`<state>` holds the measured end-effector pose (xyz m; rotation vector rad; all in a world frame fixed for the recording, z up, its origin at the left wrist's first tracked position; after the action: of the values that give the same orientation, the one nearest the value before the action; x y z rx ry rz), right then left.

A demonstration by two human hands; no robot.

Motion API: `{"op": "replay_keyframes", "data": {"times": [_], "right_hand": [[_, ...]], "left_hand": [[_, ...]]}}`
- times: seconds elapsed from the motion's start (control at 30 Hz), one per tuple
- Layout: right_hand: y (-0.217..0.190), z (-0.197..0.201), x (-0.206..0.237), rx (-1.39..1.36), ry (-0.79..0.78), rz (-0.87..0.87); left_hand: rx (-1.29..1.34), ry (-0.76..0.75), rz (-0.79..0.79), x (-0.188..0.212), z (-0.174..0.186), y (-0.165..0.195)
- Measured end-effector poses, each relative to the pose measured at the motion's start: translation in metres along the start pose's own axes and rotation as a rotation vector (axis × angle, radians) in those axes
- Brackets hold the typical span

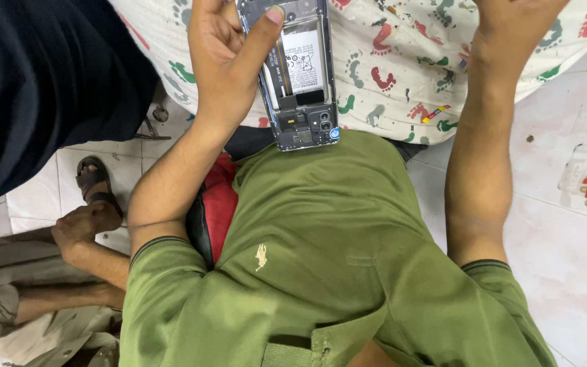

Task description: The person removes a sticker from the back of a disassembled smartphone, then uses a metal tool to pry and detach the back cover. They peel off a protective film from the removed cover and compare it with another back cover before attempting to fit it onto the phone chassis.

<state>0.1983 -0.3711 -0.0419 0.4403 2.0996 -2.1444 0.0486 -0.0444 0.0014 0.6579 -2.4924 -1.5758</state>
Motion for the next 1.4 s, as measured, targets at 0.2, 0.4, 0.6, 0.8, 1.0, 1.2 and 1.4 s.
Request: {"op": "replay_keyframes", "data": {"times": [0.2, 0.4, 0.6, 0.8, 1.0, 1.2, 1.4], "right_hand": [[-0.02, -0.043, 0.015, 0.208, -0.143, 0.138], [-0.105, -0.076, 0.075, 0.273, -0.28, 0.384], [-0.143, -0.098, 0.111, 0.286, -0.367, 1.006], [-0.126, -0.101, 0.138, 0.356, -0.334, 1.213], [-0.122, -0.098, 0.153, 0.363, -0.343, 1.318], [-0.135, -0.095, 0.164, 0.345, -0.361, 1.229], [-0.149, -0.095, 0.163, 0.35, -0.434, 0.911]], "left_hand": [[0.04, -0.016, 0.04, -0.008, 0.004, -0.001], [0.088, -0.088, 0.111, 0.011, -0.015, 0.002], [0.164, -0.149, 0.259, 0.033, -0.017, 0.015], [0.151, -0.15, 0.338, 0.042, 0.005, 0.006], [0.268, -0.154, 0.507, 0.051, 0.006, 0.002], [-0.148, -0.215, 0.233, 0.057, 0.008, 0.029], [0.178, -0.271, 0.04, 0.066, 0.009, 0.046]]}}
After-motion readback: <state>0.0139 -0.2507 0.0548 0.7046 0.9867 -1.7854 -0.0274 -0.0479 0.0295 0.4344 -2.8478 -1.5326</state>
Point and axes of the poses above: each hand's wrist, its own x-axis away from the middle knuckle, its own z-axis out of the back of the hand, y = z × x, the point moved 4 cm from there along -x, towards the middle knuckle, and after that the axes turned 14 degrees about y, right-handed, at the moved point
